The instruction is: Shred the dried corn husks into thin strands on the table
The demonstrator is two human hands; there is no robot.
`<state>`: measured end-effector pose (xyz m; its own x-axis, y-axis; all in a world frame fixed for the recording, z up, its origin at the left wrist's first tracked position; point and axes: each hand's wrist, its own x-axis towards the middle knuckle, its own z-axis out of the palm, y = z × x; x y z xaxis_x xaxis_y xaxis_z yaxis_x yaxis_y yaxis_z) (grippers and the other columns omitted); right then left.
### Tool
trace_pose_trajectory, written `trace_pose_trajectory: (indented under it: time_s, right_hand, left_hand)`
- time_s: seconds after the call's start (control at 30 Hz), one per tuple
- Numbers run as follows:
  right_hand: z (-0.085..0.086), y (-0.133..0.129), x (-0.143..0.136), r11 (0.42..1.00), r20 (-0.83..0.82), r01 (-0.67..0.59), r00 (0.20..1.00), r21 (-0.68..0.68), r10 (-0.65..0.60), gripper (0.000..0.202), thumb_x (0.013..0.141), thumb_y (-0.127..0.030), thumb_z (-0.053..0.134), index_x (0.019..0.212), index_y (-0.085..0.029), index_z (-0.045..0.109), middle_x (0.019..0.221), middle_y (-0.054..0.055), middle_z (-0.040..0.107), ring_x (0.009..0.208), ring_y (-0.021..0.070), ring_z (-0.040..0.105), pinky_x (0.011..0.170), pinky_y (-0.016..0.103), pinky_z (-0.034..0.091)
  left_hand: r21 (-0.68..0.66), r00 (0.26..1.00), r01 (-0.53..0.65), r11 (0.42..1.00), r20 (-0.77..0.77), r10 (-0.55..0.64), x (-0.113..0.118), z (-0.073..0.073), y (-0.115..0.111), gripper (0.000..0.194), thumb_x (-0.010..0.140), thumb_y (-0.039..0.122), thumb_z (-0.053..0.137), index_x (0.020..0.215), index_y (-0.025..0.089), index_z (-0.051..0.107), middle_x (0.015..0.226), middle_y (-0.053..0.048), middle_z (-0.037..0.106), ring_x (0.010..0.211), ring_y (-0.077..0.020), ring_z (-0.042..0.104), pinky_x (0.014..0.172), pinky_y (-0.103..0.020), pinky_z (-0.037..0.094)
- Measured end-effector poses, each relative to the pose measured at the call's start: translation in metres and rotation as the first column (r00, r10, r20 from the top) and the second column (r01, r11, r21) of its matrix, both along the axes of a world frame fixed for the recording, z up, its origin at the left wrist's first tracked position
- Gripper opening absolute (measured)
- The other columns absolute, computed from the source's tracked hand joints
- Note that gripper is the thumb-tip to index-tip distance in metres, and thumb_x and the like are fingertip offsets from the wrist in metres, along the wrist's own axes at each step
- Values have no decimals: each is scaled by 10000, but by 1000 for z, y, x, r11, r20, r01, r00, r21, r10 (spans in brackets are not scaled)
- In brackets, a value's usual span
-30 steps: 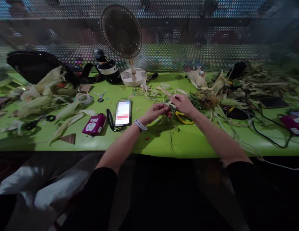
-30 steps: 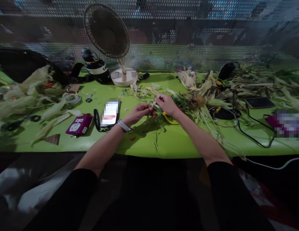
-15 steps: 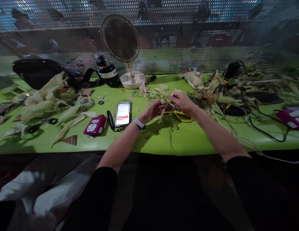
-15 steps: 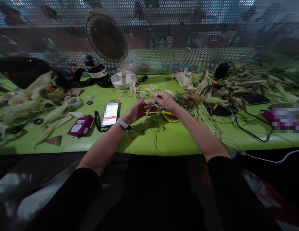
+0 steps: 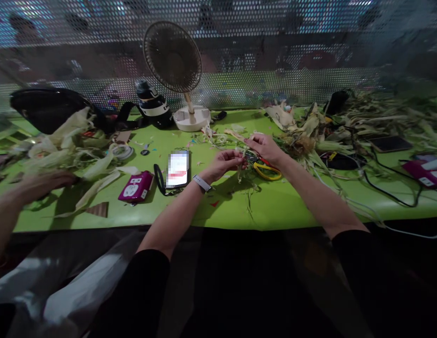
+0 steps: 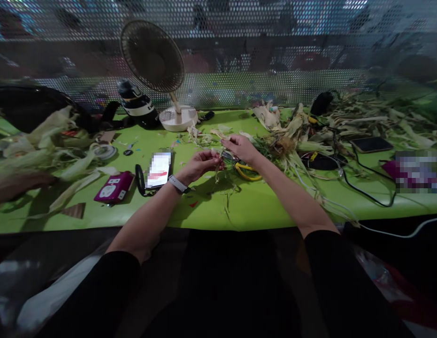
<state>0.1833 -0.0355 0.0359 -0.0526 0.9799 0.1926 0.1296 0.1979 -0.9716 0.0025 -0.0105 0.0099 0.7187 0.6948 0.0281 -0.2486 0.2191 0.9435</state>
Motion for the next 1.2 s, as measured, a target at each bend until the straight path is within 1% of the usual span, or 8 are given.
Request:
trace_pose_trajectory:
  time_s: [0.17, 0.43, 0.53, 0.63, 0.73, 0.93, 1.1, 1.2]
  right_hand:
    - [0, 0, 1, 1000, 38, -3, 999, 6, 3, 504, 714, -646, 700, 641, -201, 474, 469, -85, 386, 422, 58, 307, 413, 233, 222]
    - [3, -2, 0, 998, 79, -28, 997, 49, 24, 514, 728, -669, 674, 632, -214, 455, 448, -84, 387, 402, 64, 310, 411, 245, 223]
    - [5, -4, -1, 997, 108, -34, 994, 62, 28, 522, 738, -682, 654, 627, -215, 450, 447, -81, 386, 407, 66, 308, 416, 244, 223]
    - [6, -5, -1, 998, 130, -42, 991, 52, 35, 515, 734, -678, 659, 635, -212, 464, 466, -77, 393, 429, 69, 314, 425, 242, 233]
    - [6, -4, -1, 996, 190, -72, 980, 54, 61, 510, 726, -667, 670, 628, -200, 489, 501, -63, 413, 472, 75, 339, 447, 242, 248]
    - [1, -1, -1, 994, 240, -30, 971, 101, 5, 532, 728, -694, 645, 613, -212, 452, 497, -62, 403, 482, 85, 346, 463, 247, 260]
    - [-1, -1, -2, 989, 258, 48, 963, 137, -83, 551, 767, -734, 558, 636, -208, 462, 556, -40, 443, 532, 98, 386, 506, 254, 304]
    - [-2, -2, -2, 985, 273, 29, 959, 170, -75, 511, 723, -691, 648, 717, -194, 528, 645, -23, 522, 596, 110, 443, 563, 254, 355]
  left_hand:
    - [10, 999, -38, 999, 20, 38, 0, -2, 0, 371, 565, 314, 886, 785, 130, 651, 762, 0, 688, 700, -111, 676, 759, -279, 561]
    - [-30, 999, -30, 999, 30, 31, 2, -5, -1, 347, 609, 347, 861, 782, 132, 650, 752, -8, 685, 695, -118, 667, 763, -312, 564]
    - [-14, 999, -16, 1000, 29, 17, 3, -5, -1, 350, 576, 309, 878, 766, 128, 647, 751, -10, 691, 712, -132, 680, 810, -338, 563]
    - [-10, 999, -28, 1000, 28, 28, 1, -2, -1, 391, 578, 286, 879, 874, 140, 670, 852, -34, 723, 802, -158, 701, 878, -366, 553]
    - [-6, 998, -68, 998, 7, 68, 0, 1, -1, 451, 594, 333, 871, 962, 166, 671, 902, -28, 728, 783, -151, 704, 838, -359, 562]
    - [12, 985, -170, 985, -9, 170, 5, -2, -2, 449, 535, 479, 869, 715, 134, 644, 705, -4, 693, 679, -116, 668, 792, -313, 555]
    - [9, 954, -295, 955, 63, 294, 7, -3, -1, 356, 596, 431, 850, 700, 149, 659, 738, 14, 688, 711, -92, 642, 807, -276, 529]
    - [13, 903, -419, 908, 109, 415, 8, -4, 1, 256, 652, 375, 826, 695, 166, 683, 706, 36, 662, 676, -59, 589, 772, -224, 502]
